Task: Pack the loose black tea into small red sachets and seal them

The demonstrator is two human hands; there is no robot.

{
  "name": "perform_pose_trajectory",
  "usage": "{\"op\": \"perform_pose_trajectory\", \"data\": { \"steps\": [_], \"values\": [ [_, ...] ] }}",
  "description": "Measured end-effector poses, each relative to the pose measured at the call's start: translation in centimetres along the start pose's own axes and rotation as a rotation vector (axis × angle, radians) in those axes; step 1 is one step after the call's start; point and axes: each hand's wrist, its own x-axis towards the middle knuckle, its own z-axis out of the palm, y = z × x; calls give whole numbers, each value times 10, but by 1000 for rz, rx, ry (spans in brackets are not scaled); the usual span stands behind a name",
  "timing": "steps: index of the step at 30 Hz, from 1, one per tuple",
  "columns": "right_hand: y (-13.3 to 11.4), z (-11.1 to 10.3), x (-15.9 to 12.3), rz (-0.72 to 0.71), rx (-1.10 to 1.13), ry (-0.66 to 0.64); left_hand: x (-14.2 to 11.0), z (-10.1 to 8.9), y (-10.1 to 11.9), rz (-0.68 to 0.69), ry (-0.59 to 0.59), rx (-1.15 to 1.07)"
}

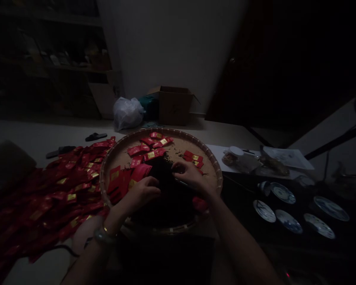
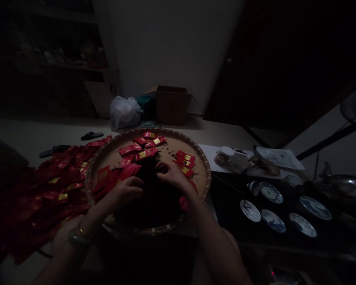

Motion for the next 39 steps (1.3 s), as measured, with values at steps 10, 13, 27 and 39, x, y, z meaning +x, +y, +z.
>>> {"op": "perform_pose_trajectory", "data": {
  "steps": [10,13,27,39],
  "values": [
    [-29,18,-16,-122,-23,-48,5,-3,8,-53,-22,-27],
    [-27,17,-14,-86,-77,-32,5,-1,8,-13,-12,-3],
    [-25,5,-12,155,108,-24,3,-7,11,-9,3,130],
    [-46,15,-25,-315,-558,-424,2,-11,17,174,-35,329]
  ]
}}
